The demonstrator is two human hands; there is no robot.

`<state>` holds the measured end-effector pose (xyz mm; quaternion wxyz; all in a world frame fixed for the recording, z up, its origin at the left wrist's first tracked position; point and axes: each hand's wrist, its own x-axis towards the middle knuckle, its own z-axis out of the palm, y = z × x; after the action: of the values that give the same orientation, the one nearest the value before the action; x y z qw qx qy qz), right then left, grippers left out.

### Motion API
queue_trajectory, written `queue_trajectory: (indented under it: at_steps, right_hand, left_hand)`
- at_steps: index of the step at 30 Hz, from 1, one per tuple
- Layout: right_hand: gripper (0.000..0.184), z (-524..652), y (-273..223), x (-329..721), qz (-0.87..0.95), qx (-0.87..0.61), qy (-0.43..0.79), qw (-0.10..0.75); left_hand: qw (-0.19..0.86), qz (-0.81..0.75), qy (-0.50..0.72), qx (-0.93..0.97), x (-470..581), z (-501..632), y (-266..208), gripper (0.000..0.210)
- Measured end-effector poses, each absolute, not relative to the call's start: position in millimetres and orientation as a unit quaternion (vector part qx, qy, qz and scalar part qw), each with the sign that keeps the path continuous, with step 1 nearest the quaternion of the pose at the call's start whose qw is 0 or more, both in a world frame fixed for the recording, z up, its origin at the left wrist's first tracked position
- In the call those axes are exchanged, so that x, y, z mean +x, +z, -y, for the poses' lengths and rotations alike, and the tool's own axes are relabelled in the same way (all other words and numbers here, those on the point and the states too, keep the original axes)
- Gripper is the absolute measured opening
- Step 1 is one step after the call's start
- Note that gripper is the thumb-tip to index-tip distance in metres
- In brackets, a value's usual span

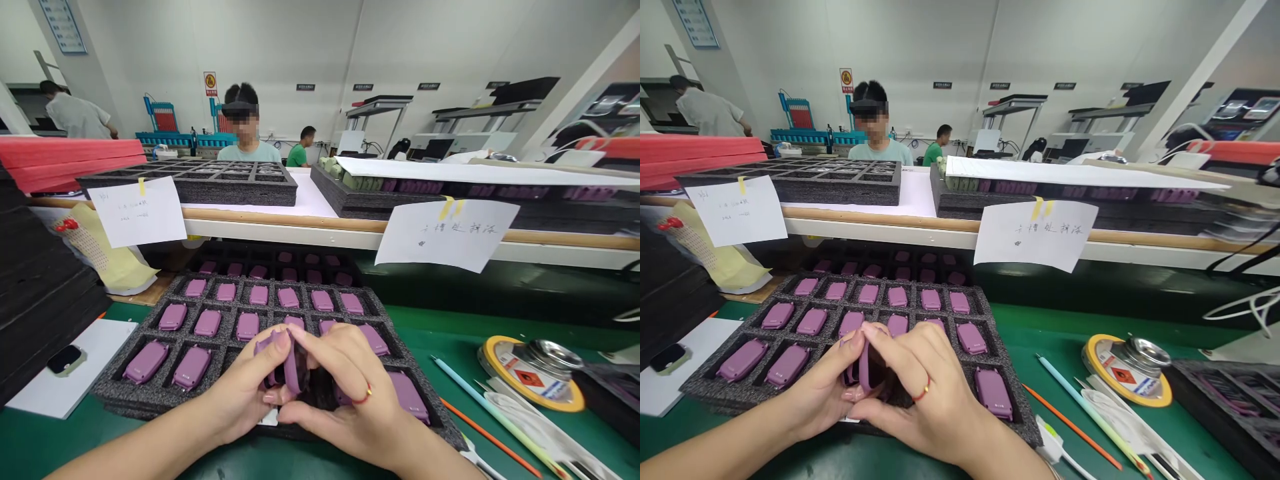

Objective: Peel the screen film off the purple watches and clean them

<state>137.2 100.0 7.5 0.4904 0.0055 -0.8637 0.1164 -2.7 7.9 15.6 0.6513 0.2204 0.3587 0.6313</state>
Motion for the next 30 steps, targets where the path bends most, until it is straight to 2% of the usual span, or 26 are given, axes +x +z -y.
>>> queue_trajectory:
  at_steps: [7,18,23,26,30]
  right_hand:
    - [0.054,-104,12,139,0.846,-0.012,0.250,0.472]
    - [0.053,-105,14,138,0.864,0.002,0.216,0.455]
    - [0.037,-118,27,148,0.864,-0.121,0.199,0.446]
    - [0.029,-127,28,152,0.879,-0.187,0.184,0.399]
    - [0.027,-133,20,151,0.930,-0.212,0.160,0.254]
  left_hand:
    - [0.655,-0.344,0.639,0.213,-5,-10,13,0.049]
    - [0.655,-0.383,0.622,0.192,-7,-9,13,0.046]
    - [0.641,-0.336,0.669,0.168,-6,-12,13,0.032]
    - [0.640,-0.327,0.677,0.157,-9,-13,14,0.024]
    - [0.660,-0.310,0.661,0.177,-12,-10,16,0.028]
